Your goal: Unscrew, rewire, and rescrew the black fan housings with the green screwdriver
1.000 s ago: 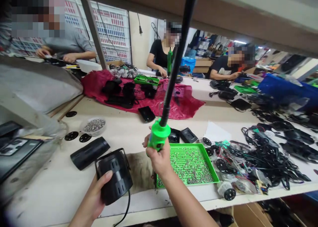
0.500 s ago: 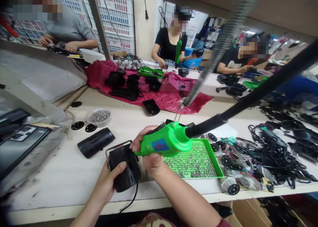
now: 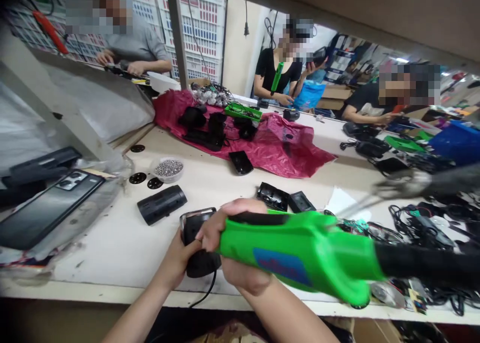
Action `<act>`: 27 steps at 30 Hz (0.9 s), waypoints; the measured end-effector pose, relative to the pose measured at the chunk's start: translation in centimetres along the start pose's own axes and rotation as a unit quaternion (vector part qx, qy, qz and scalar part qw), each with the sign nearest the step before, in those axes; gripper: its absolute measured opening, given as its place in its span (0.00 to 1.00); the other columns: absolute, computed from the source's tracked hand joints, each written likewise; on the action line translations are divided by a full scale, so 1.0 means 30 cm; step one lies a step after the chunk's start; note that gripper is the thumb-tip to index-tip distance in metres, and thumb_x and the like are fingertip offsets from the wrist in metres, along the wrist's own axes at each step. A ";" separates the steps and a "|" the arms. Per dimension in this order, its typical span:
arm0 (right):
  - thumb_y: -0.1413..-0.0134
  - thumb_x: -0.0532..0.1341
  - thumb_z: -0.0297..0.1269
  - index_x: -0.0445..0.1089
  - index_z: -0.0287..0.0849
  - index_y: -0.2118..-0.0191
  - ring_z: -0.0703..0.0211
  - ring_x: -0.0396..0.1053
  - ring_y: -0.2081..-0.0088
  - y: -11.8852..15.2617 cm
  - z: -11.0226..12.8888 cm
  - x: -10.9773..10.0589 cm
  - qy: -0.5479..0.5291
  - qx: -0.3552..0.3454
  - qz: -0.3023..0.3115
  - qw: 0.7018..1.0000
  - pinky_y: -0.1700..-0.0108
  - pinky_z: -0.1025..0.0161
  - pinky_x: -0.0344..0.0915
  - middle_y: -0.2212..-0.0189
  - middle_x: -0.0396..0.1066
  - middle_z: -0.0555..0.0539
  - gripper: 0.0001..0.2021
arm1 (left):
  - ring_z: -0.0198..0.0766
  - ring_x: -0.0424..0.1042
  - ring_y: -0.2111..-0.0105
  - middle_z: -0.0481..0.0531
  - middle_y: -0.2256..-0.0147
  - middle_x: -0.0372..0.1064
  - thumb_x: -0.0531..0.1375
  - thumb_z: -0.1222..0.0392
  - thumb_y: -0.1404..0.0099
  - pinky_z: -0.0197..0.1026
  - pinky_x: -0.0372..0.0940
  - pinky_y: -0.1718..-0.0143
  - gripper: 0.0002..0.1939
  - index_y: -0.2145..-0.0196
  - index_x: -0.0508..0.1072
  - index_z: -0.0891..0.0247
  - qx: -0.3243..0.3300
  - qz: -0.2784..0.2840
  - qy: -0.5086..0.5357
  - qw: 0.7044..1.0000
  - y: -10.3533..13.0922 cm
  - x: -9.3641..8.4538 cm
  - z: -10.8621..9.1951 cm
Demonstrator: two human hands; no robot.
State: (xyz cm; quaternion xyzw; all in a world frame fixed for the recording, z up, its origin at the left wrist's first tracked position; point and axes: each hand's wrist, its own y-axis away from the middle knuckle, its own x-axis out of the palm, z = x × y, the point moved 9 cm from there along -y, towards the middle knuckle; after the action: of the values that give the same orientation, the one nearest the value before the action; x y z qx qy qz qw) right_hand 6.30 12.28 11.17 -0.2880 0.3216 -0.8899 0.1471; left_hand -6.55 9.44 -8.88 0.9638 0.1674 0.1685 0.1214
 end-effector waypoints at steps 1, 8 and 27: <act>0.48 0.53 0.69 0.69 0.51 0.56 0.63 0.61 0.83 0.002 -0.012 0.015 -0.002 0.002 0.004 1.000 0.77 0.64 0.67 0.84 0.61 0.56 0.28 | 0.50 0.70 0.54 0.54 0.56 0.72 0.70 0.53 0.55 0.50 0.62 0.51 0.35 0.50 0.66 0.62 0.006 0.003 -0.004 1.000 -0.001 0.003 -0.007; 0.47 0.56 0.65 0.71 0.48 0.58 0.65 0.60 0.84 0.018 -0.088 0.038 0.010 -0.005 -0.018 1.000 0.80 0.66 0.66 0.84 0.62 0.56 0.25 | 0.54 0.67 0.49 0.56 0.53 0.71 0.71 0.57 0.60 0.52 0.58 0.46 0.34 0.53 0.69 0.62 0.030 -0.002 -0.023 0.999 -0.008 0.010 -0.043; 0.53 0.59 0.68 0.72 0.45 0.56 0.62 0.62 0.83 0.048 0.020 -0.146 0.062 0.027 -0.084 0.994 0.79 0.63 0.67 0.84 0.65 0.55 0.31 | 0.44 0.75 0.61 0.55 0.59 0.74 0.70 0.51 0.51 0.45 0.71 0.63 0.30 0.52 0.68 0.61 -0.091 -0.074 0.104 0.988 -0.001 -0.038 0.036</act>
State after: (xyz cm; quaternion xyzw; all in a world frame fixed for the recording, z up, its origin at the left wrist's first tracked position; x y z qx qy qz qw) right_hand 10.24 12.88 8.76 -0.2538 0.2806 -0.9237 0.0595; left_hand -7.18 8.87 -10.19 0.9108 0.2340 0.2728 0.2032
